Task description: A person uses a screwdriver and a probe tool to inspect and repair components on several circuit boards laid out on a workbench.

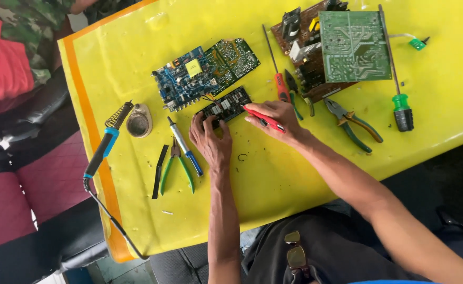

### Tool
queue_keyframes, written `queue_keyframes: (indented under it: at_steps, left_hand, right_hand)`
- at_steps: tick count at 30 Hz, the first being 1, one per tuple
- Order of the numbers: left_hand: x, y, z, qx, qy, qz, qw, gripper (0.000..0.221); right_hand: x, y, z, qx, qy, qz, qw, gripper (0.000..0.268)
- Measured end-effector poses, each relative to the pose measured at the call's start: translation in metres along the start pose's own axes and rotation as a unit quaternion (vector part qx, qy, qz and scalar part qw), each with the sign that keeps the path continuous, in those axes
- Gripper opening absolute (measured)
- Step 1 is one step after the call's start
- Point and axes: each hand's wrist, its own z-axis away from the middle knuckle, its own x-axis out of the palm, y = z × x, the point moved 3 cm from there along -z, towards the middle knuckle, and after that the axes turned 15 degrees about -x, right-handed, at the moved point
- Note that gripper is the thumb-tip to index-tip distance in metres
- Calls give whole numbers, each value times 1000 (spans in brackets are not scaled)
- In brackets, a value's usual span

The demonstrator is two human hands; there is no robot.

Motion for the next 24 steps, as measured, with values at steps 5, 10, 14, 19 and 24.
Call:
queue_keyframes:
  at_steps: [5, 10, 14, 19, 24]
  left_hand:
    - [0, 0, -1, -1, 2, 2, 1000, 20]
    - [1, -1, 2, -9, 28, -12, 999, 21]
    - [-6, 3, 7, -3, 59, -15, 998, 25]
    - [-46, 6, 14, -12, 94, -23, 995, 23]
    - [-66, -44, 18, -161, 79, -169, 969, 39]
  right_hand:
    - [-30, 12, -6, -102, -29, -32, 994, 26]
    - [-31, 56, 28, -124, -44, 5, 991, 33]
    - [-29, 67, 30, -159, -200, 115, 960, 33]
    - [-19, 63, 12, -122, -328, 145, 926, 36]
    - [-17, 80, 25, -127, -365, 166, 907, 41]
